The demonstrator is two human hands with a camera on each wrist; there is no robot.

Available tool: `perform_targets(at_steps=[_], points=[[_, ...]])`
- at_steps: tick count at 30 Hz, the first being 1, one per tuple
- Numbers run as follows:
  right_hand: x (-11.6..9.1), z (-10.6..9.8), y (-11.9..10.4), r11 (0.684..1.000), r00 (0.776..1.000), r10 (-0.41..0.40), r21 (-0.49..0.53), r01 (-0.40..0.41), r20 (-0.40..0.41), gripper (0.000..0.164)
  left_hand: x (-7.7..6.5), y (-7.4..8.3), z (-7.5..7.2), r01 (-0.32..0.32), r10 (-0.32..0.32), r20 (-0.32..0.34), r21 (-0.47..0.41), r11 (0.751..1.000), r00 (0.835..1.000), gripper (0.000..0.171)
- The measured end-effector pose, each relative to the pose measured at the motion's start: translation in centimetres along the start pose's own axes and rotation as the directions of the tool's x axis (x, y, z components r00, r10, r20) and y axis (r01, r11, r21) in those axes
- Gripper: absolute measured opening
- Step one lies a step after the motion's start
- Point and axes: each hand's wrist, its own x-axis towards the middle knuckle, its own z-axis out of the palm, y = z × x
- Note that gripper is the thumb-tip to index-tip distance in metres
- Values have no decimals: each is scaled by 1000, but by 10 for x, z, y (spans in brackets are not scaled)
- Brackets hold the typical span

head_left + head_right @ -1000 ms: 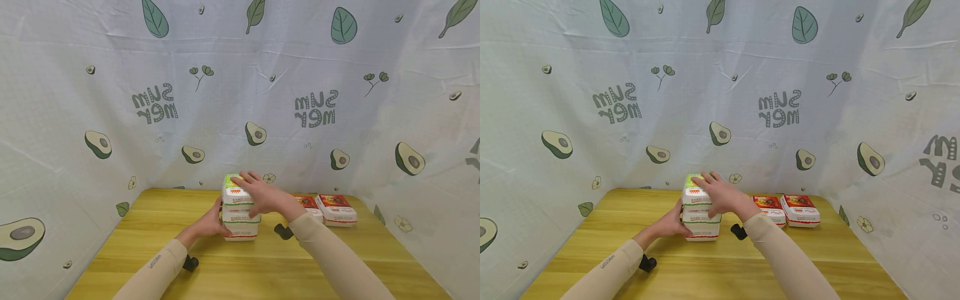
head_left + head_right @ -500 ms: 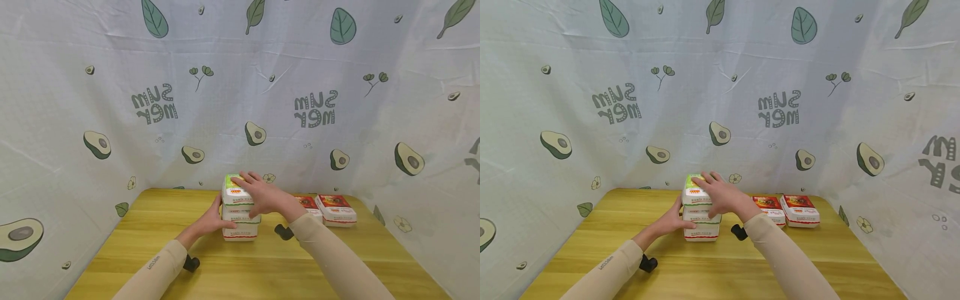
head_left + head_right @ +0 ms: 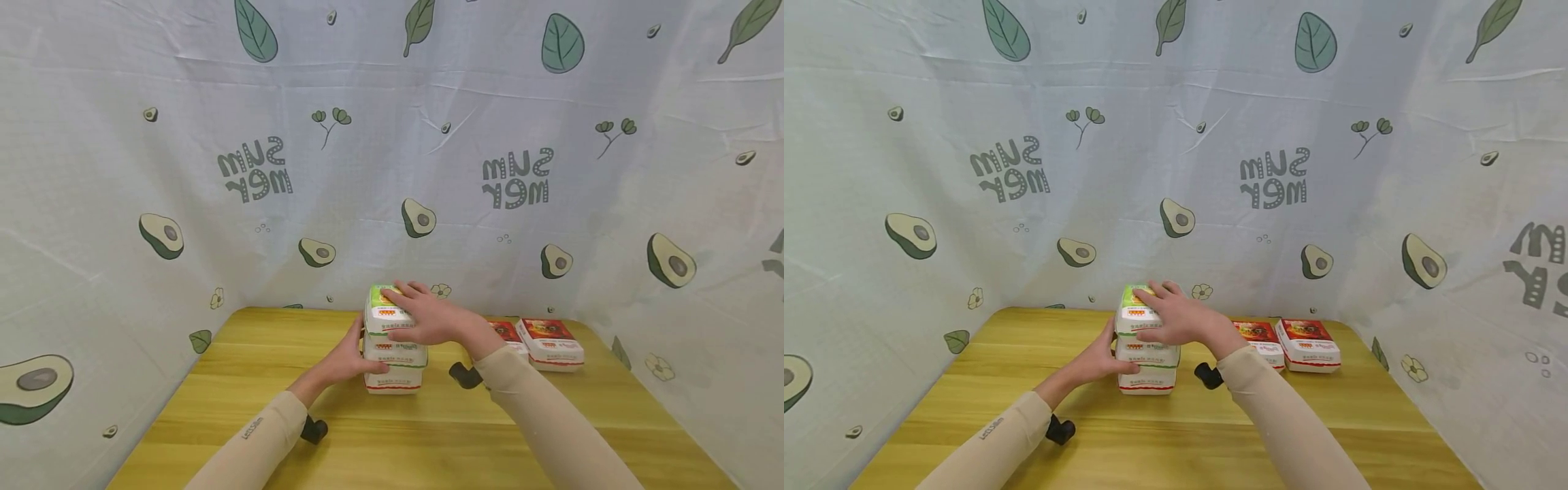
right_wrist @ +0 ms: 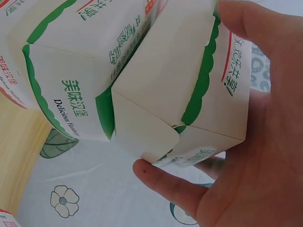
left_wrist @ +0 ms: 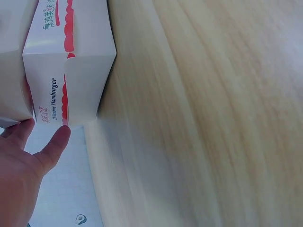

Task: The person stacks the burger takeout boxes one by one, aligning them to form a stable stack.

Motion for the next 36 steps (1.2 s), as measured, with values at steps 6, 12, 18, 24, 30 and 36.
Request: perform_targets(at_steps=[6,12,18,24,30,36], points=[[0,-3,-1,1000,1000,12,-18,-12,8,79,-2,5,1,0,0,15,-12,1000,1000,97],[1,0,-3,999,999,39,-33,-39,-17,80,-5,11,0,-13,14,40,-17,1000,999,96],[1,0,-1,998,999,28,-50,-30,-41,80,-3,4,0,-4,4,38,10,1000,999,98],[0,-2,0,998,998,38,-41,-39,-40,80,3,-13,2,5,-4,-9,79,997,1000,98],[0,-2,-2,997,998,56,-50,-58,-36,80,3,-15,2,0,1,-10,92,996,1000,98],[0,0,-2,997,997,56,-55,-59,-51,80,3,-16,1,15,-14,-13,90,996,1000,100]])
